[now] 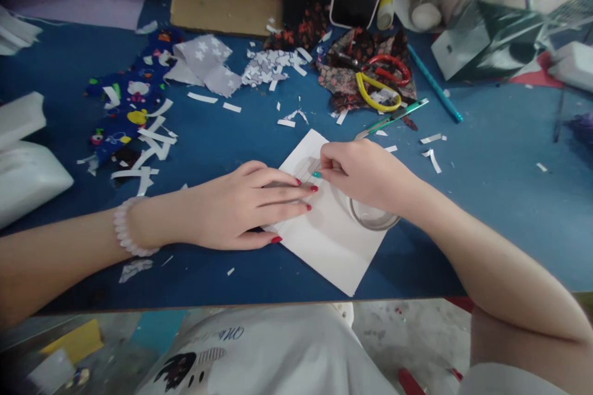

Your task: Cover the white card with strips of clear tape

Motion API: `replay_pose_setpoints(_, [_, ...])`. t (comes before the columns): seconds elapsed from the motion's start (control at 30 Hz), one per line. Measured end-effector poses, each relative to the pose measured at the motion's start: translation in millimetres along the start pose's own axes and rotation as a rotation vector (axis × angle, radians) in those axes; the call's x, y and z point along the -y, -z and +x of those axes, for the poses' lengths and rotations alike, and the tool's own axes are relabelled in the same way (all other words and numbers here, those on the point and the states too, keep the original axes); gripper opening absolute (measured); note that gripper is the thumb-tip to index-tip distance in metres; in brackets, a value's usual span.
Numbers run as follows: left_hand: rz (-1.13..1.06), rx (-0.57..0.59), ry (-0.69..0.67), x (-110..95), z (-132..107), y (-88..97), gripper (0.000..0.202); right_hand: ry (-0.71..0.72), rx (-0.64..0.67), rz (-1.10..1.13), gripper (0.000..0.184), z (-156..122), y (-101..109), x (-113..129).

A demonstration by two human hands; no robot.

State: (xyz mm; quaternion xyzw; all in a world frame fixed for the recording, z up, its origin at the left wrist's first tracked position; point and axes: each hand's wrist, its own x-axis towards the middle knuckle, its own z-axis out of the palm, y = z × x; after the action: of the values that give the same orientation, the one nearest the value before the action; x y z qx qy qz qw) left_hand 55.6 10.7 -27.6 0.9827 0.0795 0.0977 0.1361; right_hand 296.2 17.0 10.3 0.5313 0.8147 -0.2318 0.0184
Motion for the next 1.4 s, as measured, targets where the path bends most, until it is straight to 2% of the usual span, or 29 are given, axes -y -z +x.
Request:
replay_pose_setpoints(0.3, [-0.028,-0.01,0.01,-1,0,-1.1,0.046,-0.202,0.105,-0.138,0.008,-3,5,12])
replay_pose_setpoints(0.43, [-0.038,-0.001,-0.007,0,1,-1.4,0.046,-0.224,0.079,-0.203,0.014,-4,6,10])
replay_pose_setpoints(0.53, [-0.042,0.01,-0.014,0,1,-0.8,0.047,-0.216,0.051,-0.207,0.022,-4,7,7])
replay_pose_setpoints(0.67, [-0.035,0.016,-0.017,-1,1,0.5,0.047,-0.168,0.048,-0.134,0.018,-2,9,1])
replay_pose_setpoints(0.8, [0.015,-0.007,-0.032,-3,-1,1.2,0.046,-0.069,0.126,0.016,0.019,-3,16,-7])
replay_pose_setpoints(0.93, [0.049,-0.045,-0.103,-3,-4,2.0,0.047,-0.009,0.151,0.076,0.01,-8,19,-5])
replay_pose_setpoints(1.0, [0.054,-0.086,-0.113,-3,-5,2.0,0.044,-0.002,0.148,0.052,0.007,-11,17,0])
replay_pose_setpoints(1.1, [0.05,-0.158,-0.05,-4,-5,1.2,0.031,0.023,0.13,-0.024,0.006,-14,13,7])
replay_pose_setpoints(1.17, [0.04,-0.181,-0.011,-5,-4,0.7,0.027,0.042,0.108,-0.091,0.013,-17,11,9])
replay_pose_setpoints(1.23, [0.037,-0.183,-0.004,-5,-4,0.6,0.026,0.054,0.081,-0.181,0.02,-19,13,10])
replay_pose_setpoints(1.33, [0.041,-0.166,-0.012,-5,-3,1.1,0.027,0.07,0.055,-0.306,0.011,-22,19,10])
replay_pose_setpoints(1.4, [0.042,-0.146,-0.016,-5,-3,1.5,0.029,0.083,0.083,-0.321,0.009,-22,24,10])
